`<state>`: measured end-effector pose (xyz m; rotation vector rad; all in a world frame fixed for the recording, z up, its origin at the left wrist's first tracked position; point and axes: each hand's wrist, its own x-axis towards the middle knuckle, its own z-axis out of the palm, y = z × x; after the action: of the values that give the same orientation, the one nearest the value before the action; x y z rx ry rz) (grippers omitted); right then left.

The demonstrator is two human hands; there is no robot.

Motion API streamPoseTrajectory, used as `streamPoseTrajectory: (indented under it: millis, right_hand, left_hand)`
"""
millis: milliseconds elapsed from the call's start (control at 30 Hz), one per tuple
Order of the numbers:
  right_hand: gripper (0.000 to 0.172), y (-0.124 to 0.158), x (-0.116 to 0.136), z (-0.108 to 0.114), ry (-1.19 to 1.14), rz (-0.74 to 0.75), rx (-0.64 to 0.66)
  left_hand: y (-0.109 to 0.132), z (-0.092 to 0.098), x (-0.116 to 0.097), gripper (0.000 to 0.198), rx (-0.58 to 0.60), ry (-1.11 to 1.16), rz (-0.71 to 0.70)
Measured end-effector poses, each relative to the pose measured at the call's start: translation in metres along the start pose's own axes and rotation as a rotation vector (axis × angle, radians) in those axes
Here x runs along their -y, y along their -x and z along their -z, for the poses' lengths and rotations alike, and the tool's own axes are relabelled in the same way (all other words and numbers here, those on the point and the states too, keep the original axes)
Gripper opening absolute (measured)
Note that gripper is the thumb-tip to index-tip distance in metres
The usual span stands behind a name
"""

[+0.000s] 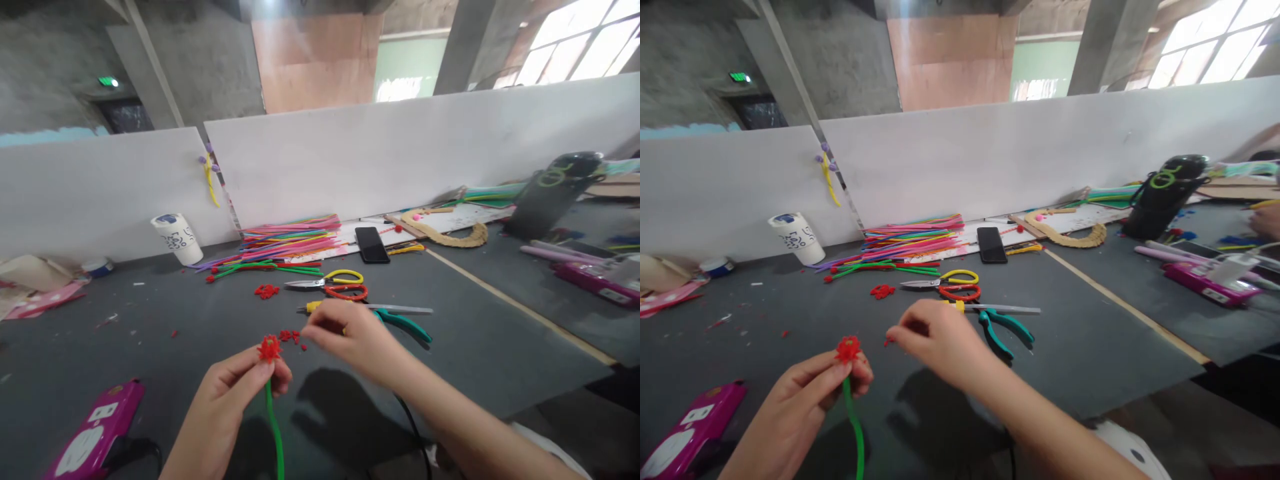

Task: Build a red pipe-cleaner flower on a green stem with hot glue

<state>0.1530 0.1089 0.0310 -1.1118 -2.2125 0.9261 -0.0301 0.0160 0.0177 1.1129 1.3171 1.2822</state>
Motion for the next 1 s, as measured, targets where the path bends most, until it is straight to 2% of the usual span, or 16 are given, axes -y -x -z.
streamPoseTrajectory:
  millis: [67, 167, 333, 467, 633, 767, 900, 1000]
  right_hand:
    - [0.026, -0.006, -0.016, 0.011, 0.177, -0.176, -0.038]
    - [0.026, -0.014, -0.041, 0.014, 0.350, -0.389, 0.005]
    - [0.031, -0.015, -0.062, -0.002, 0.365, -0.476, 0.074]
    - [0.030, -0.012, -0.062, 0.002, 0.173, -0.440, 0.027]
    - [0.029, 0.000, -0.049, 0.021, -0.289, -0.302, -0.014]
    - [0.026, 0.023, -0.027, 0.026, -0.630, -0.216, 0.097]
    - [0.026, 0.044, -0.007, 0.025, -0.830, -0.199, 0.229]
    - [0.025, 0.056, -0.004, 0.021, -0.818, -0.265, 0.318]
  left_hand:
    - [0.001, 0.001, -0.004, 0.023, -0.032, -0.004, -0.004]
    - [0.002, 0.000, -0.008, 0.022, -0.086, 0.020, 0.006]
    - [0.009, -0.002, -0.011, 0.019, -0.088, -0.028, -0.068]
    - [0.016, 0.001, -0.016, 0.017, -0.101, -0.065, -0.161]
    - [0.023, 0.009, -0.018, 0.019, -0.139, -0.132, -0.210]
    - [0.032, 0.007, -0.017, 0.027, -0.111, -0.242, -0.288]
    - [0.039, 0.004, -0.018, 0.029, -0.044, -0.266, -0.346]
    - [0.040, 0.006, -0.017, 0.030, -0.012, -0.242, -0.362]
